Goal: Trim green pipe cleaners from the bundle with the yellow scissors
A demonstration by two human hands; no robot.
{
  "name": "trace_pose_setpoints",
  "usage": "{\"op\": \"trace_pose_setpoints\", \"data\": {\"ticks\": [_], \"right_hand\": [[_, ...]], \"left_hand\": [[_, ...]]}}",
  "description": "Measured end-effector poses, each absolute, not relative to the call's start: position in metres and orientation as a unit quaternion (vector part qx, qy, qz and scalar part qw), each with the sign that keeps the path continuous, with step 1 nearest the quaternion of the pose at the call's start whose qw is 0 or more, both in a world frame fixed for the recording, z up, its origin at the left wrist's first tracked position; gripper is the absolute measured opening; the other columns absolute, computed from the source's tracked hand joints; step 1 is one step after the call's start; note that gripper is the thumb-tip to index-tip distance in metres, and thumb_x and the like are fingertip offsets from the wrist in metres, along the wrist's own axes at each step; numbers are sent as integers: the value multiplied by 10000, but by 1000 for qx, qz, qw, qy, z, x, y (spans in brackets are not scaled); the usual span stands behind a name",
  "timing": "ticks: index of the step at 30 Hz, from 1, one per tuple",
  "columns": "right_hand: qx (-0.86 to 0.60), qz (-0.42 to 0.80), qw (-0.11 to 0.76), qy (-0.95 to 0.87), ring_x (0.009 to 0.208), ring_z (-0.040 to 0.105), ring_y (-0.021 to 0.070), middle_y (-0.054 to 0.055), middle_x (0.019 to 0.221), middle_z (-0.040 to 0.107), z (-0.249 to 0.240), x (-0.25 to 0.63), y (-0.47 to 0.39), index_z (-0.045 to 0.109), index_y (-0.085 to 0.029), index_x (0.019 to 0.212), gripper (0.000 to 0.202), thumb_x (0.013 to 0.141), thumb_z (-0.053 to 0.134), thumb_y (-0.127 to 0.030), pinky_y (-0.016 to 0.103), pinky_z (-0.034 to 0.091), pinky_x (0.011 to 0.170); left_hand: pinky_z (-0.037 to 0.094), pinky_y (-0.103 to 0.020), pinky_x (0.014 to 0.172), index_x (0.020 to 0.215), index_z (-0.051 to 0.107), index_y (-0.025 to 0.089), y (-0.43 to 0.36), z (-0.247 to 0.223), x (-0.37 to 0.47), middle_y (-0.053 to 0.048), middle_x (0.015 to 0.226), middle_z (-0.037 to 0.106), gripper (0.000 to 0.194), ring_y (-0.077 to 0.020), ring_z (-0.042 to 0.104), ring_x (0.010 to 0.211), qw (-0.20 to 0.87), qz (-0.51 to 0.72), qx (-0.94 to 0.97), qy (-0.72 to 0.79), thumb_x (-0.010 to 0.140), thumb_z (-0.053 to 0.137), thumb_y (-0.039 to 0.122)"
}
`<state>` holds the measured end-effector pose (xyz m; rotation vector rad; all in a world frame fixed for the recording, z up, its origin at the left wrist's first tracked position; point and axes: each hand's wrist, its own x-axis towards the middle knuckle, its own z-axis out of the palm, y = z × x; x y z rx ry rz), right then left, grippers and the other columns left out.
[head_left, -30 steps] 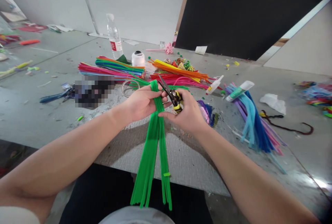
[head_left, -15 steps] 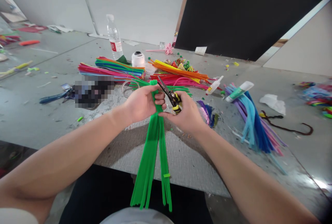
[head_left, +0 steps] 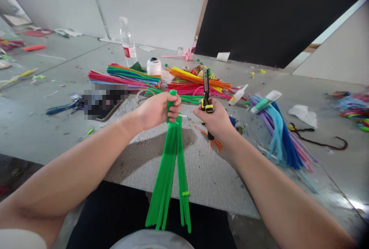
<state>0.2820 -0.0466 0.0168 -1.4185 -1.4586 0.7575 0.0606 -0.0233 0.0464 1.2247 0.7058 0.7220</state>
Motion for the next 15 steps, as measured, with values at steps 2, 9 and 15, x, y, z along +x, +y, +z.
{"op": "trace_pose_setpoints", "data": {"ticks": [2,9,15], "right_hand": [[-581,306,459,-599,678,551,170,-23,783,610,18,282,-47,544,-257,904,326,733,772,-415,354,454,662],[-569,281,439,-636,730,600,192,6,833,672,16,281,-48,573,-249,908,309,759,758,-446,370,475,692],[-573,294,437,-629,709,595,191,11,835,674,17,281,-48,572,-249,935,346,745,768,-463,366,476,661]], "left_hand": [[457,-322,665,686,502,228,-14,46,49,-41,698,501,292,-196,526,670,490,259,709,436,945,468,359],[503,-417,962,1035,765,140,21,45,9,-212,1151,768,315,-368,710,1114,104,-42,771,627,931,523,312],[514,-354,885,1182,767,161,26,43,8,-194,1244,773,419,-324,733,1106,63,-89,775,622,962,469,356]]}}
